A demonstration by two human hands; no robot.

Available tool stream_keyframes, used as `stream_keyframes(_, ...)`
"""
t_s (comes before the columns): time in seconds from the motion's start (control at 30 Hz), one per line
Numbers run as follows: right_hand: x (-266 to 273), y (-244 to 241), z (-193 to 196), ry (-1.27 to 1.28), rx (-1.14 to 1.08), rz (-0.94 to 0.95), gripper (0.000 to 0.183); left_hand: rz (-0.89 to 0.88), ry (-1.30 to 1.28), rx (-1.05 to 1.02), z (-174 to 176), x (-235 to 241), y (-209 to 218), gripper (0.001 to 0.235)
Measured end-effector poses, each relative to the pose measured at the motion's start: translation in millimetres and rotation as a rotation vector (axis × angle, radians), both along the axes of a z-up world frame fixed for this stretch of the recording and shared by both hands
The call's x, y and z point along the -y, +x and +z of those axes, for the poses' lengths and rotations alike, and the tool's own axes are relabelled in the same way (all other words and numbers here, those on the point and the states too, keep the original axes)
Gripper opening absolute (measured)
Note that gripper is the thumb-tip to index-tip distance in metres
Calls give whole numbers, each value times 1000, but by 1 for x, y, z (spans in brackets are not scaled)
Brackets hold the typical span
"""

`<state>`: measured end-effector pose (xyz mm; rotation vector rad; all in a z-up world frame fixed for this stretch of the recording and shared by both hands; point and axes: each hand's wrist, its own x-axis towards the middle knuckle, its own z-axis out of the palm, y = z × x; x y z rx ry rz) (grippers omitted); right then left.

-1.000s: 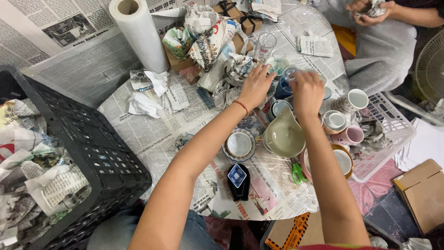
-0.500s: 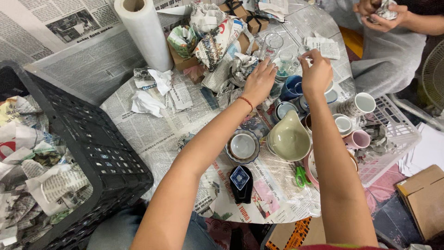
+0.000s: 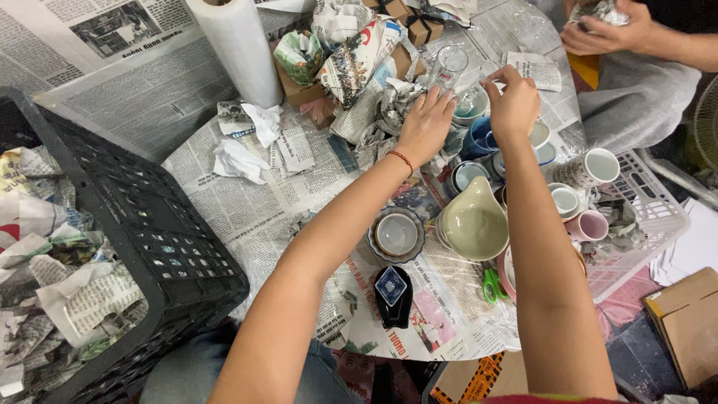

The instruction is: The person sits on the floor and sorts through a collection of ceramic cups, bowls, and a pitcher. They pick up items, inspect them, and place them into stacks on a newspaper-covered table.

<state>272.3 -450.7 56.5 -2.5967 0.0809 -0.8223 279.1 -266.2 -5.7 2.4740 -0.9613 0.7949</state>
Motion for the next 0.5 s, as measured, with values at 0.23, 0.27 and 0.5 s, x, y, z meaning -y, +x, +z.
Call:
stream_keyframes(0.23,2,2,-11,191,3,-50,17,23,58,-35,-7,-6,2,47)
stream_keyframes(0.27,4,2,-14,232,0,-69,16,25,64,-40,-7,-6,3,46)
stream_keyframes(0.5,37,12,-55,289,-8,-77,22,27,127,-35,0,-11,-1,43)
